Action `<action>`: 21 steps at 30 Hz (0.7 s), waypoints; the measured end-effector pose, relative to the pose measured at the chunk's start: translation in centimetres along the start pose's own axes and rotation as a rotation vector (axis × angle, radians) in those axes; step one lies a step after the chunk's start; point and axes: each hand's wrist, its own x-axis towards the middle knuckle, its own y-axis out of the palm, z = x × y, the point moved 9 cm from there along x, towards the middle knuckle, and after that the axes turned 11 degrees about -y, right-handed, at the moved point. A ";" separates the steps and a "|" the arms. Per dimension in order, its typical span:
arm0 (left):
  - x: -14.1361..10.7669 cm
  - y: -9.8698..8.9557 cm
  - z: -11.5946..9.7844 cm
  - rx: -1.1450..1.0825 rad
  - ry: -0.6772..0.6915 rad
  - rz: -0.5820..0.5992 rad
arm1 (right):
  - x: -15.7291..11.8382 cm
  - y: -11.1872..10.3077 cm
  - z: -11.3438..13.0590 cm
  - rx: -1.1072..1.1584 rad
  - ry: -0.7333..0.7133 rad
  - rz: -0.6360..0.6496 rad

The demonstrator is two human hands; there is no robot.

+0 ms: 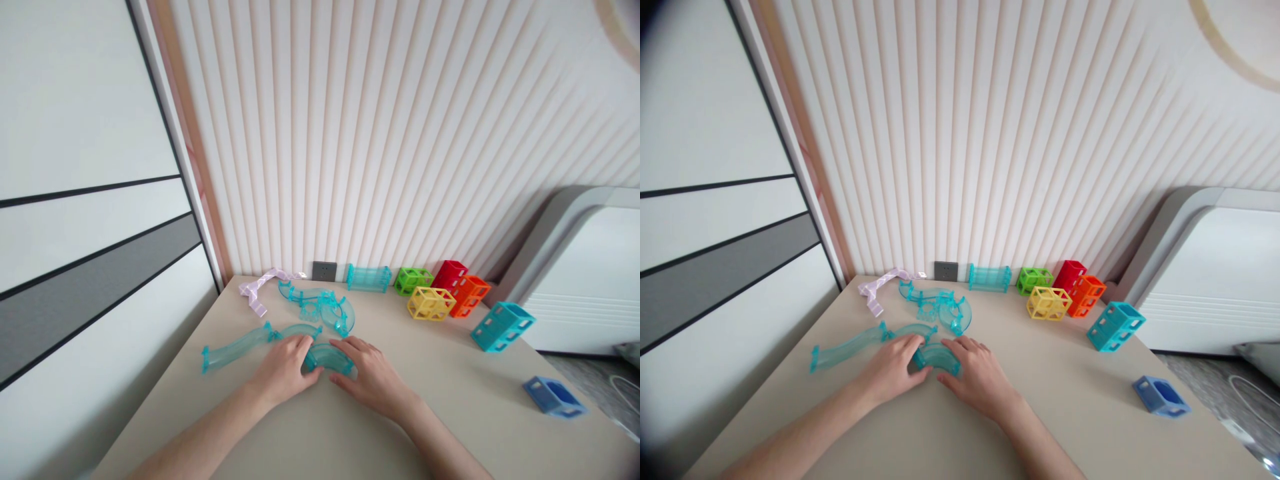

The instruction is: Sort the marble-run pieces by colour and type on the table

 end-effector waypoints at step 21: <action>-0.3 -0.9 0.1 0.285 -0.187 0.086 | -0.2 0.4 -0.6 -0.182 -0.003 0.028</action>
